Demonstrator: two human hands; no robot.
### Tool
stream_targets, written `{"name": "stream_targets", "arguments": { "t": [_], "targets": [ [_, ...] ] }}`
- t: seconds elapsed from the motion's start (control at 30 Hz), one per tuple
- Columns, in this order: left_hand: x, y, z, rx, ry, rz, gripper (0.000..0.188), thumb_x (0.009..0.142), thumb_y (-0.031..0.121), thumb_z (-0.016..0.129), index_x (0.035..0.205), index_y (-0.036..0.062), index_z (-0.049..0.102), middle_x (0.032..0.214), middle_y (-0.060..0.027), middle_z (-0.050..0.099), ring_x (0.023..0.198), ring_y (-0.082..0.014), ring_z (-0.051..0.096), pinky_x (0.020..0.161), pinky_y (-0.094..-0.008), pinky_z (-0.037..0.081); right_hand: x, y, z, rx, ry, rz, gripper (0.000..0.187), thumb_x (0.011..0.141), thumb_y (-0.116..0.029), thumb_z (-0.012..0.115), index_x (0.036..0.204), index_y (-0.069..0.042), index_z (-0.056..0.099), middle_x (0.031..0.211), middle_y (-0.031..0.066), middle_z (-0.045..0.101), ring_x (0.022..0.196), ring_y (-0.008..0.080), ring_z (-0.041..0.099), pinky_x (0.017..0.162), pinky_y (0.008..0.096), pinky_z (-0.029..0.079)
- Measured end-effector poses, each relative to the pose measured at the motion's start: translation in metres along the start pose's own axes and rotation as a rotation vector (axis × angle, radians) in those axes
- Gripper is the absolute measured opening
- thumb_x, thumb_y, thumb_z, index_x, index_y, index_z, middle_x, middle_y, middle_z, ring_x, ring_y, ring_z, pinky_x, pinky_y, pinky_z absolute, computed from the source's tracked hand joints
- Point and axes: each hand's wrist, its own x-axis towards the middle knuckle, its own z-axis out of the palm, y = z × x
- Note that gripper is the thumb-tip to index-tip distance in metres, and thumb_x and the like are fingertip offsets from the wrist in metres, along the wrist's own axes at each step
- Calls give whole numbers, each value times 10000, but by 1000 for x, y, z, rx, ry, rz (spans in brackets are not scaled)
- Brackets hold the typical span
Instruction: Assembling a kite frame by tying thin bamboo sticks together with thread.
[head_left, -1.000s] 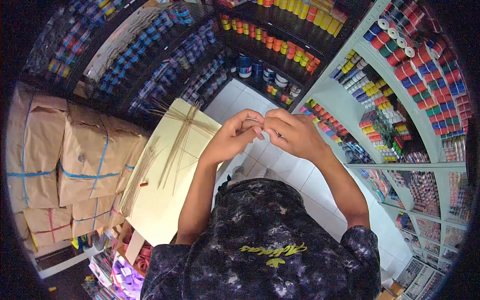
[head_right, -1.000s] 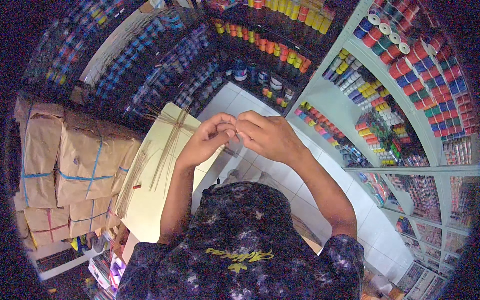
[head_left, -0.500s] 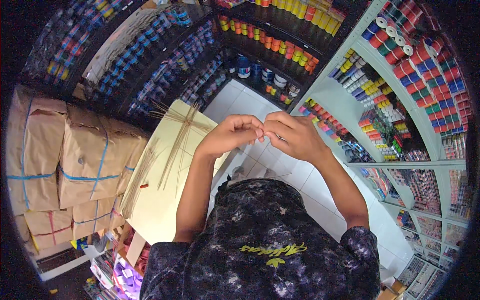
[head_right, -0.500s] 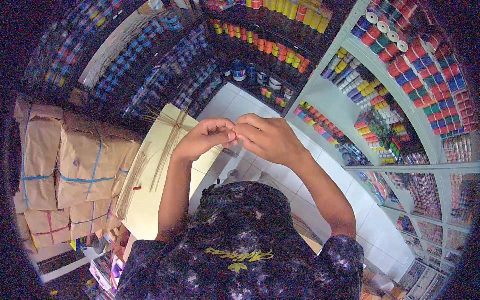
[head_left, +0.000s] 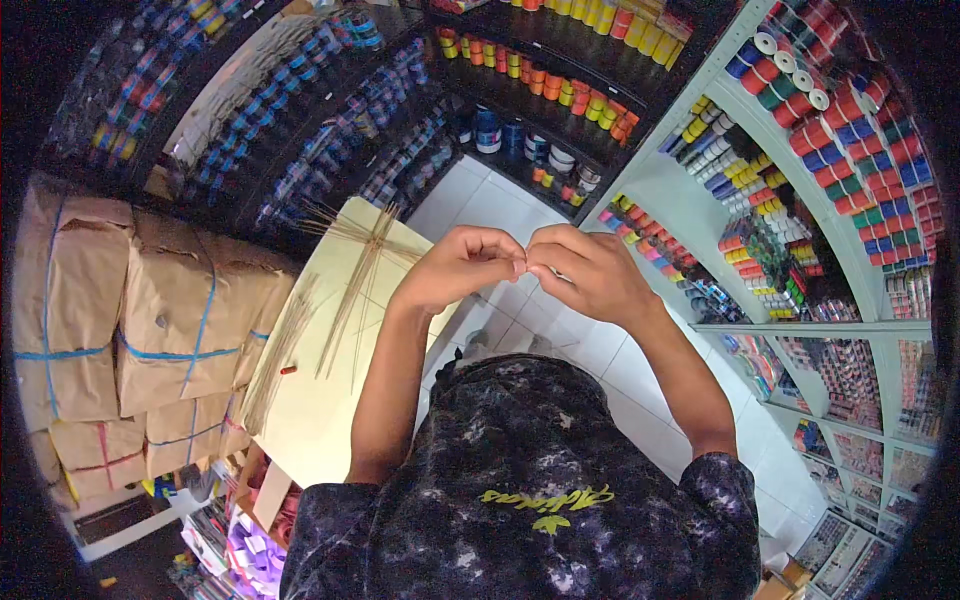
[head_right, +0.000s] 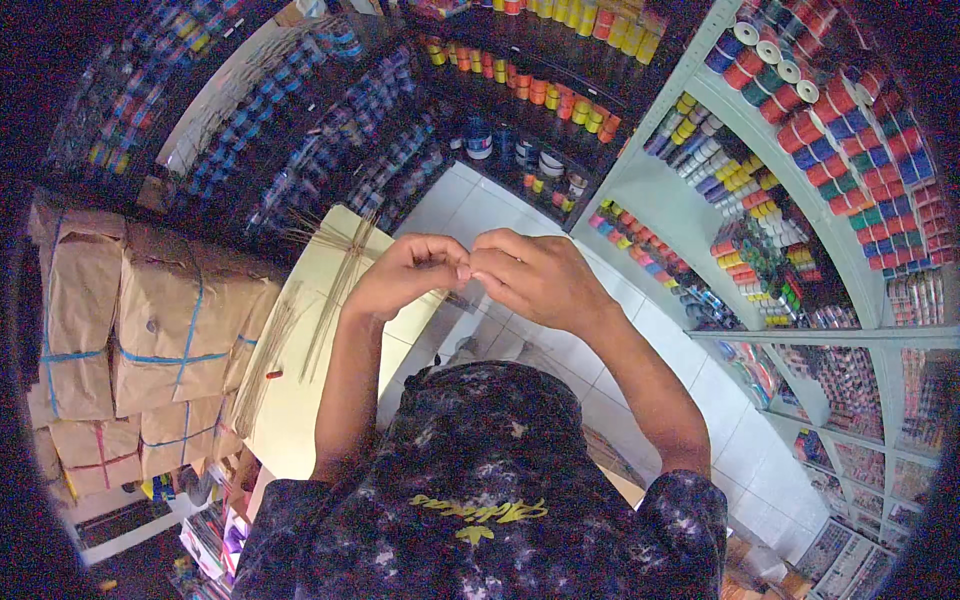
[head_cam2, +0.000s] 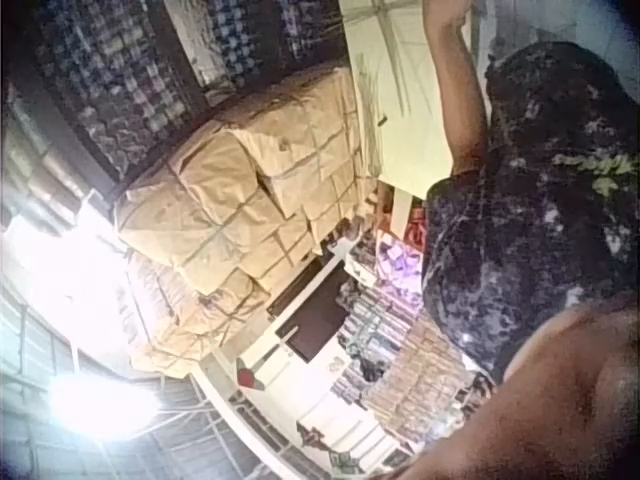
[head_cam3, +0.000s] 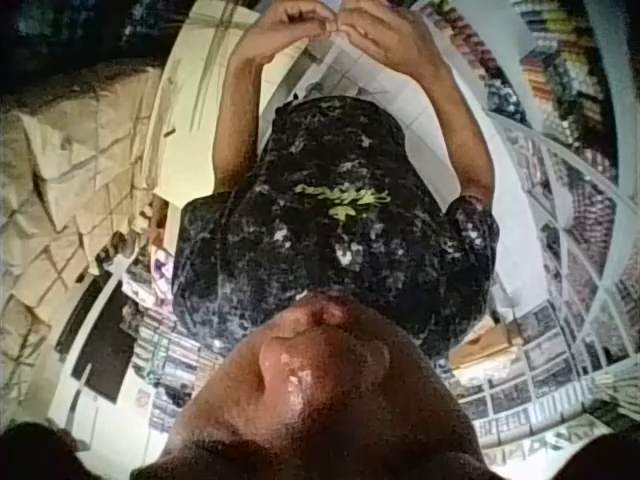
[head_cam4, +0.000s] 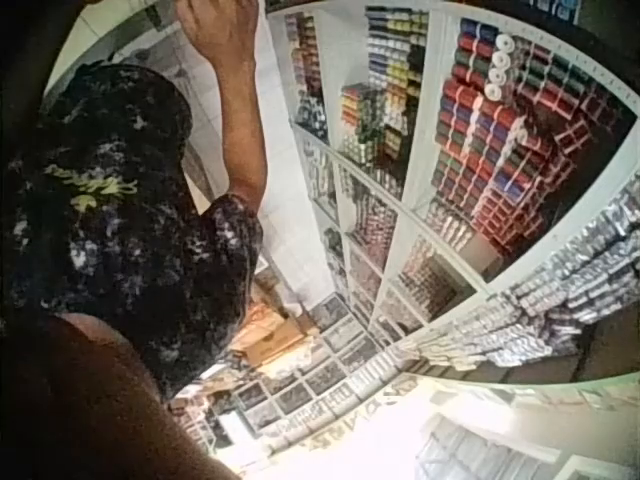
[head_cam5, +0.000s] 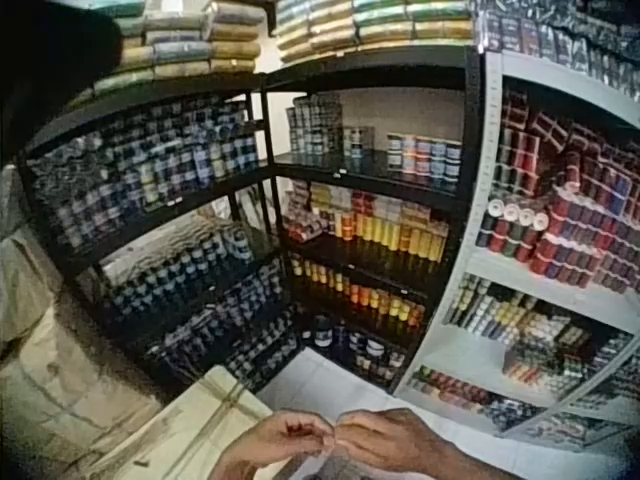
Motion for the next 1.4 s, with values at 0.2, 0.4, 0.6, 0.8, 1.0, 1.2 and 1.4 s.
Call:
{"name": "stream_targets", "arguments": {
  "t": [0.2,0.4,0.6,0.8,1.0,1.2,1.4],
  "targets": [
    [0,-4,3,49,51,44,60,905,47,678,943,10,707,840,45,648,772,-20,544,680,-196,420,-2,-2,3,95,27,76,127,849,-98,709,950,-74,635,1010,39,644,769,236,673,642,364,560],
    [-1,-1,6,85,66,51,76,905,53,684,945,-2,716,816,63,618,743,-9,497,648,-200,388,-2,-6,5,396,65,261,99,864,-52,682,948,-36,632,976,79,648,793,209,662,703,324,551],
    [-1,-2,9,72,76,81,87,912,64,688,955,-2,725,791,73,600,721,-5,477,631,-193,377,-2,-2,6,451,32,289,99,857,14,688,945,-14,649,994,84,650,851,167,641,770,294,530],
    [-1,-5,10,107,123,70,78,914,64,682,935,1,723,780,84,602,684,6,463,590,-187,359,1,-10,4,236,69,252,125,814,-82,695,925,-68,641,940,58,666,831,233,652,805,359,471],
    [-5,-1,14,143,238,99,66,903,50,668,902,18,726,766,94,591,654,18,437,551,-188,321,0,-16,8,166,124,279,136,789,-96,720,906,-78,654,932,56,679,815,227,650,813,350,474],
    [-6,2,18,138,253,108,68,891,45,665,902,17,726,761,95,595,652,16,439,551,-196,326,-3,-16,15,353,177,384,113,798,-75,716,896,-61,660,908,66,680,747,204,644,765,343,496],
    [-7,3,20,110,241,123,75,891,45,668,920,13,730,782,89,608,673,11,455,571,-194,339,-5,-17,16,377,164,394,111,806,-71,710,900,-53,655,903,69,674,757,201,648,767,340,506]
  ]
}}
